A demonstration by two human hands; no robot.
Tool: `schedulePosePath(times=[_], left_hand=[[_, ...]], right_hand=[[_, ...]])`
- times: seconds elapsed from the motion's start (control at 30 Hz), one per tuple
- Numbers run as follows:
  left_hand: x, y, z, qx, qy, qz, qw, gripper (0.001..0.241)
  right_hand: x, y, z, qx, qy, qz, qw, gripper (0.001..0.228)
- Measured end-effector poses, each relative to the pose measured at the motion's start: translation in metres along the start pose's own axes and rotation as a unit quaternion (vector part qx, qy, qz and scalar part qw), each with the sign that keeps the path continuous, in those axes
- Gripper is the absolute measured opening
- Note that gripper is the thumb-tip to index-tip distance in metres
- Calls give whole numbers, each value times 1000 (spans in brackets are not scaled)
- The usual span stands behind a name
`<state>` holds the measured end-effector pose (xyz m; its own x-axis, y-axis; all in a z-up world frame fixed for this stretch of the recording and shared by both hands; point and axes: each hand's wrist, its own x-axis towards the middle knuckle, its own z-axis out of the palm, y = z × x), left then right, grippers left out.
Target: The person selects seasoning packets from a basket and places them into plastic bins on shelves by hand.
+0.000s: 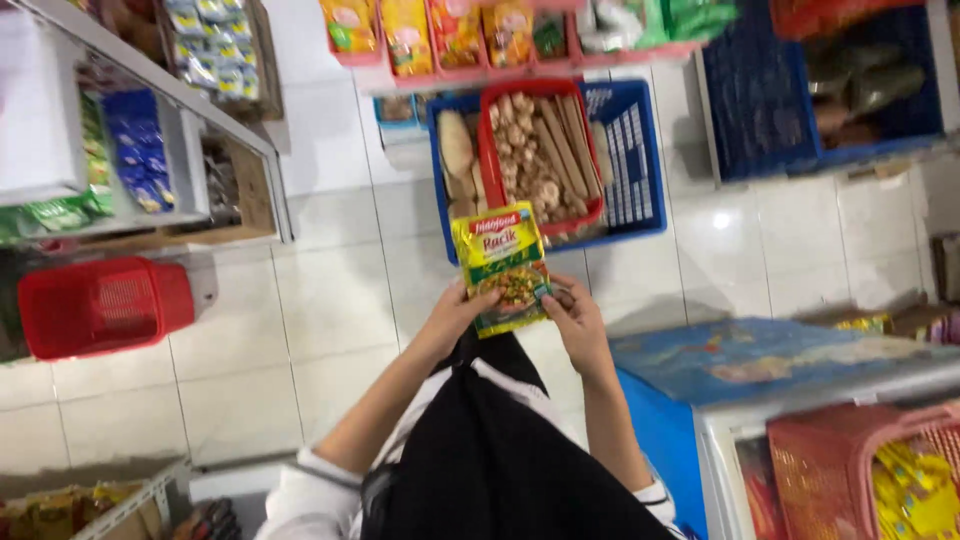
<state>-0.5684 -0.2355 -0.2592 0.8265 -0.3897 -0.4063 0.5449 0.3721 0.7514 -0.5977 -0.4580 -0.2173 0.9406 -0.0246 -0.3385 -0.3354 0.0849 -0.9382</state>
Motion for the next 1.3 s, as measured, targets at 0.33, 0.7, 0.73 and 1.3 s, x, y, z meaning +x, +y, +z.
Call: schedulePosePath(times=[0.33,0.7,0.73,1.3], left_hand=[[-18,50,-97,52,97,100,989,30],[82,209,-148,53,65,167,982,48],[92,221,-154,76,74,174,979,46],[157,410,-124,531,-42,508,677,52]], right_hand=[[89,22,106,9,-195,2,981,44],[240,-126,192,16,-190,-72,979,43],[255,-133,199,26,-198,-85,976,46],[348,-152,213,64,-178,-166,968,90]])
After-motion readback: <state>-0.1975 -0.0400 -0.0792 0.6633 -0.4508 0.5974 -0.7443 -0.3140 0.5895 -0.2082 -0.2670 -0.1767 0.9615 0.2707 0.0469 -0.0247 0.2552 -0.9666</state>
